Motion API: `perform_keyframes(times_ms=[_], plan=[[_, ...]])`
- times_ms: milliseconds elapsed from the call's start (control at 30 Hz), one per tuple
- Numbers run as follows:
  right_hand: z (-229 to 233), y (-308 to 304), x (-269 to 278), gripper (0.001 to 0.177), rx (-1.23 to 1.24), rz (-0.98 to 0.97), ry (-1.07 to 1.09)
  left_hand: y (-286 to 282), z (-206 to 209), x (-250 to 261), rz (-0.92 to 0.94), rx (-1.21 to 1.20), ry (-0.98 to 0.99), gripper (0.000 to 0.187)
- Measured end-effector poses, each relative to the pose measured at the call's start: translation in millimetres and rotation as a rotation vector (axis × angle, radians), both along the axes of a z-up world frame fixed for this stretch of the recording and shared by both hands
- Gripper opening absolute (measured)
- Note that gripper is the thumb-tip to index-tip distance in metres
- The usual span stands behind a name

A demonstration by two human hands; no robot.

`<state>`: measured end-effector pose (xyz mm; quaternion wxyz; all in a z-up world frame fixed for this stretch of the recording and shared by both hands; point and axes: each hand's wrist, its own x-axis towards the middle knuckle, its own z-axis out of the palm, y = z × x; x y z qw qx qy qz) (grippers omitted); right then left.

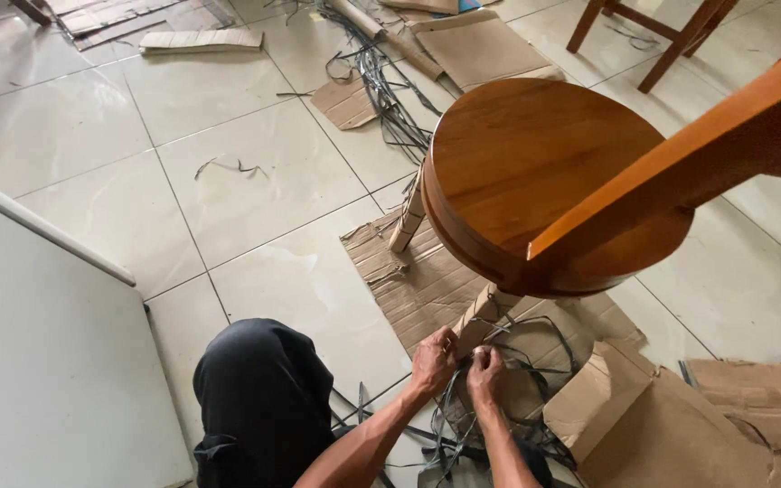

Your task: Wrapping the legs of a wooden chair with black plastic strapping for protection

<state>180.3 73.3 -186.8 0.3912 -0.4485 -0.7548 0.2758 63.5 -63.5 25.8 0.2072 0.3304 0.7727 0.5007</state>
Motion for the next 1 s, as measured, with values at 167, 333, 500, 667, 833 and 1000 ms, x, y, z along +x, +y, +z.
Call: perform_keyframes(times_ms=[167, 333, 500, 667, 833, 1000], plan=[[-18.3, 4.7, 0.9, 0.005, -0.641, 0.063, 0.522, 2.0, -5.5, 2.6, 0.0, 0.033, 0.028, 0.006], [-19.7, -2.7, -2.4, 0.007, -0.615, 0.084, 0.509, 4.7, -11.7, 5.0, 0.016, 0.092, 0.034, 0.005], [28.6, -27.9, -4.9, 0.007, -0.38, 0.088, 0.29, 12.1, -31.6, 3.4, 0.008, 0.053, -0.081, 0.011], [95.8, -61.2, -3.3, 0.022, -0.29, 0.037, -0.221, 21.4, -23.3, 0.7, -0.035, -0.03, -0.523, 0.014], [111.1, -73.4, -9.1, 0.027, -0.319, 0.056, -0.194, 32.3, -46.8, -11.7, -0.1, -0.072, -0.586, 0.011], [136.8, -84.5, -17.5, 0.02, -0.332, 0.021, -0.256, 29.9, -38.2, -16.4, -0.101, -0.039, -0.663, 0.011]])
